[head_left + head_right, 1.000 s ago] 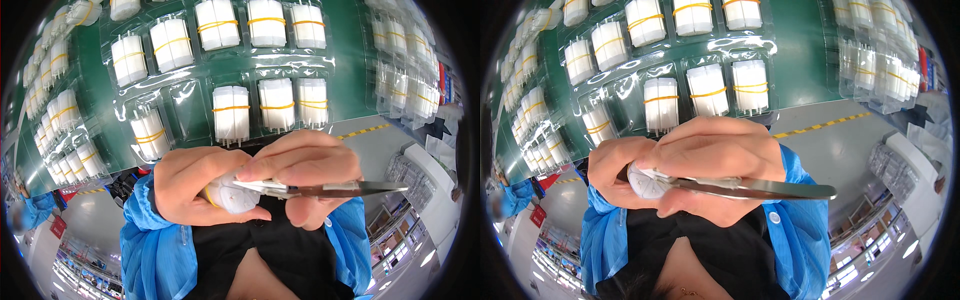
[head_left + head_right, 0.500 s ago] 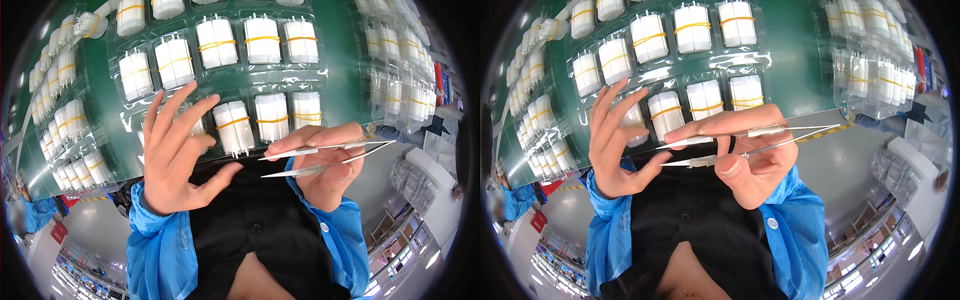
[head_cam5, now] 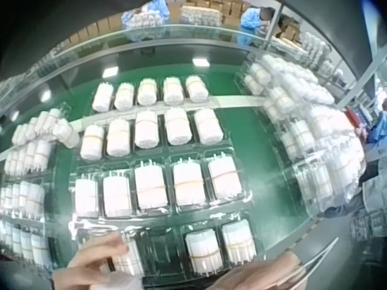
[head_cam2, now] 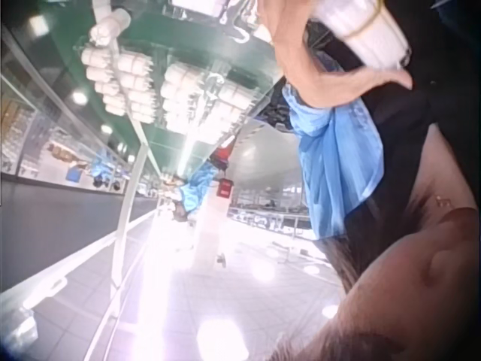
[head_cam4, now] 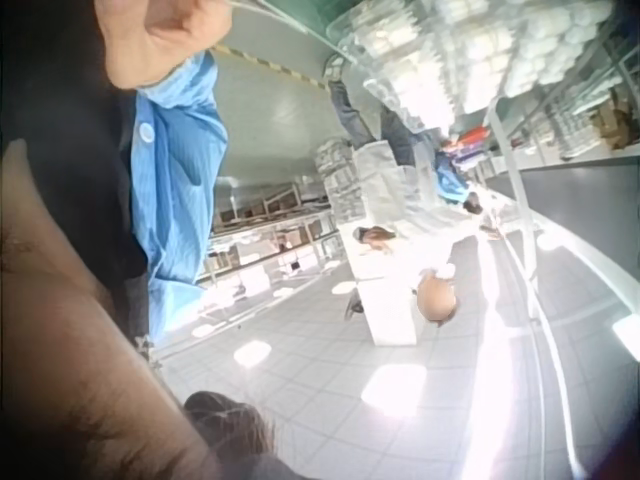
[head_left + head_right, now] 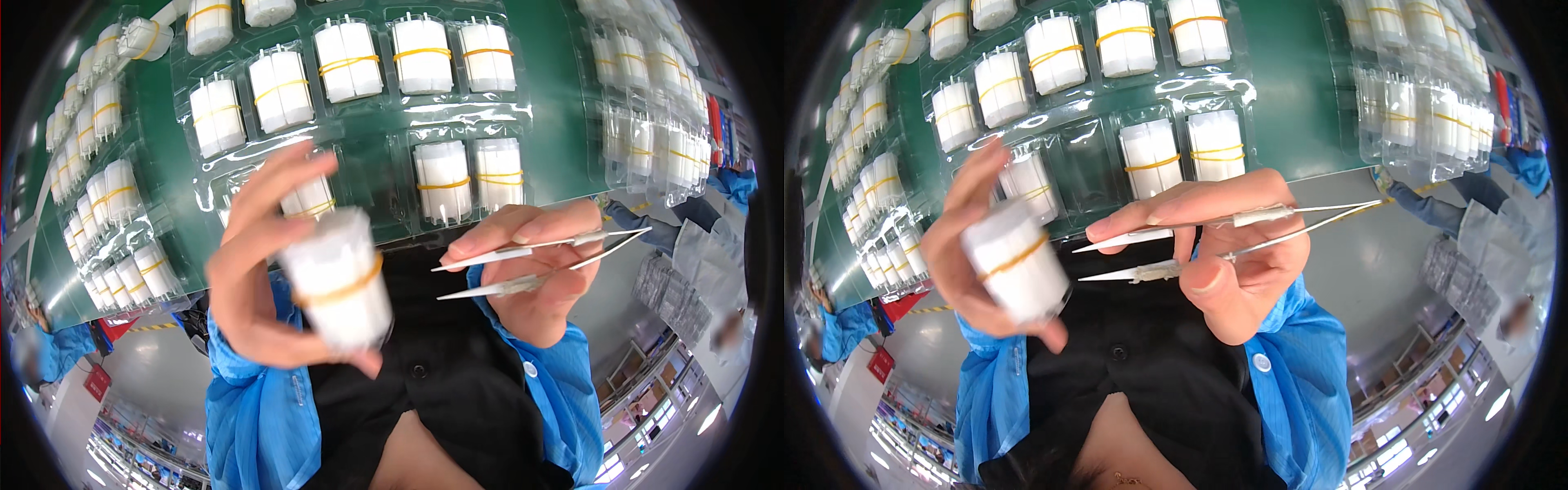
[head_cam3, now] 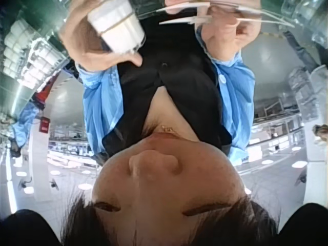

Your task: The person cleans the edges of plastic cylindrical parts by scraping them with a scraping tool or tweezers.

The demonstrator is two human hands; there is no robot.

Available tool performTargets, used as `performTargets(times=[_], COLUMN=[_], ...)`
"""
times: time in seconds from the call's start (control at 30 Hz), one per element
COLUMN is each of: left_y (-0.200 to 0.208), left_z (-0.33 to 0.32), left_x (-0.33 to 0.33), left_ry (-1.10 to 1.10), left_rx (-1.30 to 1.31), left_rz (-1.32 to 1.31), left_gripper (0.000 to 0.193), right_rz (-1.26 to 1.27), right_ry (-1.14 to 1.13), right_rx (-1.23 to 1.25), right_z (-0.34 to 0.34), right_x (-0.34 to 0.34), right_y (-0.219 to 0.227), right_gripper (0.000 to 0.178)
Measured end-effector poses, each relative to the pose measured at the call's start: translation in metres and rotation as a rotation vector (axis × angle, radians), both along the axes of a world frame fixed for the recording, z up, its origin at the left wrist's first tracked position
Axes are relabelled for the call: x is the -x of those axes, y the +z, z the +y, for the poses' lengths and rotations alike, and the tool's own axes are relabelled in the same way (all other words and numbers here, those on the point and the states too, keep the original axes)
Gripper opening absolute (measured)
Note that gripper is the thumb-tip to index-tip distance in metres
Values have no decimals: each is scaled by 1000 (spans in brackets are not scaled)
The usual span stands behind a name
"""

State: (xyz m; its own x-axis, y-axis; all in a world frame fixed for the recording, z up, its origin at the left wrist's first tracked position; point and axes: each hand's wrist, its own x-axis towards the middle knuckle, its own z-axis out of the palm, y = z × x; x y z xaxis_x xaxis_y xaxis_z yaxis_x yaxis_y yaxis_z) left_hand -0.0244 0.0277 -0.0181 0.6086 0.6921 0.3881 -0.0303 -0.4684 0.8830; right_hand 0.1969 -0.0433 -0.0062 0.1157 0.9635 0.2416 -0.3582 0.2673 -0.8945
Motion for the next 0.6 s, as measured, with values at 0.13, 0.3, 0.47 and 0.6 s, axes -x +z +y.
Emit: performTargets(times=[0.13,0.3,0.47,0.6], left_y=[1,-5,-3,4], left_z=[-29,-43,-46,-43], left_x=[-6,-13,-8,-12], left_ry=[-416,-439,-341,-197], left_rx=[720,984,907,636], left_rz=[-649,-708,-303,-92], left_gripper=[87,85,62,46], right_rz=[-205,-195,-68,-93], right_ry=[38,97,177,222], right_rx=[156,104,-35,-108], right_z=[-4,-8,-8,-12], right_x=[3,9,18,25], right_y=[17,15,9,6], right_gripper=[47,48,42,40])
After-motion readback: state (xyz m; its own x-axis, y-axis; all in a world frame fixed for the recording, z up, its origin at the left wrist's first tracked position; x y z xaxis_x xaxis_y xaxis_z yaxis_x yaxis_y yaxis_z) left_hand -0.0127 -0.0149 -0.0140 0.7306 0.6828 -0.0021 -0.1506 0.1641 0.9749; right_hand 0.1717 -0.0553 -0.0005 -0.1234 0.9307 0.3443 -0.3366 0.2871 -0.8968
